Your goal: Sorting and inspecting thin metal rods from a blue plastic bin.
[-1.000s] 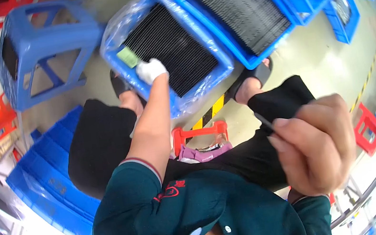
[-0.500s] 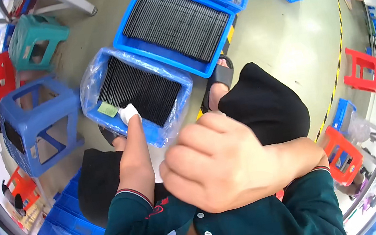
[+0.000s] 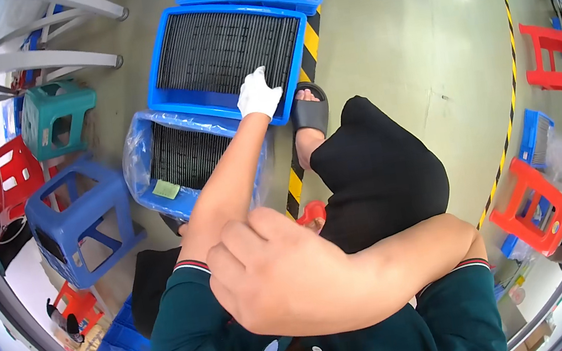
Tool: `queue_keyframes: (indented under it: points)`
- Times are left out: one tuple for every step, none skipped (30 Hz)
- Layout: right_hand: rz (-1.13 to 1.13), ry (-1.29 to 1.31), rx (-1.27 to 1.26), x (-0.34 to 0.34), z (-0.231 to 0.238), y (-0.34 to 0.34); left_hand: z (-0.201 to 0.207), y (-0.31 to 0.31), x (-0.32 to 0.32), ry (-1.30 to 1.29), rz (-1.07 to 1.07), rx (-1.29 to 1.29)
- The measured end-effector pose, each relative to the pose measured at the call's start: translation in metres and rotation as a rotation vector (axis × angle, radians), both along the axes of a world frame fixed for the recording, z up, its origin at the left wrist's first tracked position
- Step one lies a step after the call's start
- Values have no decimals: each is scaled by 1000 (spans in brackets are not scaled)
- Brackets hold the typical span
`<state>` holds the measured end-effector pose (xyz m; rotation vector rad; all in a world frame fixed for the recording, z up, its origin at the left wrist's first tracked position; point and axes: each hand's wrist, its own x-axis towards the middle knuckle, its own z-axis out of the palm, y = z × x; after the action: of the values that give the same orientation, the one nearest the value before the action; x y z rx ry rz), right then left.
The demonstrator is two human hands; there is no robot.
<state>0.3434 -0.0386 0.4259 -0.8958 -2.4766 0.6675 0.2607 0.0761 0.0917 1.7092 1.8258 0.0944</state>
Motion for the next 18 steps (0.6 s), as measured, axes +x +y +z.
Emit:
queue_keyframes:
  points:
    - [-2,0,-7,2,0,0,-10,2,0,90,-47,27]
    - [-19,3,-16,6,0,0,-9,4,6,128,-74,36]
    - [-26,32,-11,9,-1,-1,-7,6,11,166,-100,45]
    - [-32,60,-5,11,-2,-1,-6,6,15,186,-134,48]
    - [-24,54,6,14,-1,0,-3,7,19,208,-146,36]
    - [-36,58,2,17,-1,0,-1,8,23,230,-157,25]
    - [-45,70,-12,19,-1,1,1,8,26,230,-176,24]
    - [-48,87,-22,21,0,2,-1,9,26,239,-182,24]
    - [-54,95,-22,22,1,3,-4,9,27,254,-205,64]
    - [-56,99,-28,24,2,4,-6,11,27,267,-227,104]
    - [-61,98,-36,26,2,4,-7,12,31,248,-253,121]
    - [-69,99,-38,27,1,5,-7,13,33,248,-260,119]
    - [-80,110,-39,27,1,5,-7,14,35,262,-259,103]
    - [-89,120,-35,28,1,6,-7,17,37,276,-256,91]
    - [-93,119,-32,29,0,8,-6,15,36,299,-258,95]
    - [-96,131,-10,31,-1,9,-10,18,36,306,-227,109]
    - [-101,140,7,32,-1,9,-10,19,37,311,-199,118]
    - [-107,138,6,33,-2,9,-11,20,37,331,-198,110]
